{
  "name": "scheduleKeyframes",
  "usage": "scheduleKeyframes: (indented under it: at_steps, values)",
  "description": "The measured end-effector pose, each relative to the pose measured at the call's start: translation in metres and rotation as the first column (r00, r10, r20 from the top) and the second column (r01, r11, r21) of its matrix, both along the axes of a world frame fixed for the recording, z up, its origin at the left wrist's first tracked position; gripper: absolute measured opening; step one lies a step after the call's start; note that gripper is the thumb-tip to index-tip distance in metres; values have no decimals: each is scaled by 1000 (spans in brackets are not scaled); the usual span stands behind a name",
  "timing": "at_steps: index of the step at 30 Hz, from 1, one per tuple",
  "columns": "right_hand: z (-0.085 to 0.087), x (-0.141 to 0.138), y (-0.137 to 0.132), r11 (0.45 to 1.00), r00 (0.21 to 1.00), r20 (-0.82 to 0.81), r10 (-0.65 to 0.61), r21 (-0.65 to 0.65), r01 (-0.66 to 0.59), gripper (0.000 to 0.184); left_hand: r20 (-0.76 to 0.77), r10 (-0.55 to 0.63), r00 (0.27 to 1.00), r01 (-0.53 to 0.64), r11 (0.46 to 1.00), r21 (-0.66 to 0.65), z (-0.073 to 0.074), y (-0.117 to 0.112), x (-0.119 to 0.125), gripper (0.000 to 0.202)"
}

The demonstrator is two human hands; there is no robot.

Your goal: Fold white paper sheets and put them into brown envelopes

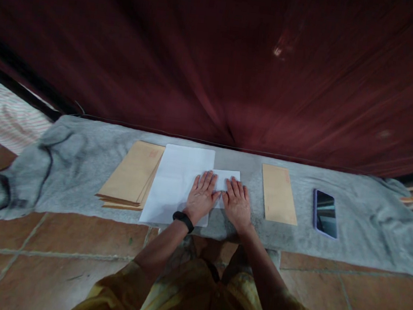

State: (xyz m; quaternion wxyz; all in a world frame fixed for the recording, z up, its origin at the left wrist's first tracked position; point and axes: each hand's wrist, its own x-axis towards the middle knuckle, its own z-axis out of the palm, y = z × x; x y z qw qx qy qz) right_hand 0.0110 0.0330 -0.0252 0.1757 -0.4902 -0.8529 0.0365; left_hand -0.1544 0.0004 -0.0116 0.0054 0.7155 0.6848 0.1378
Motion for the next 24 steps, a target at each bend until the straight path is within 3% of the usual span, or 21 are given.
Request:
scheduleKeyframes:
  at_steps: [10,17,24]
  values:
    - [4,-2,-5,997,996,-58,-71,-8,71,50,-17,4,1000,-3,1000,13,2,-13,-4,57]
    - [8,-36,-2,990,988,-117,100,-83,-111,49,-36,-18,999,16,999,-50,4,-11,-5,57]
    - [10,-30,-4,994,996,-37,80,-70,-82,48,-18,-13,1000,13,1000,-19,-1,-14,-9,57]
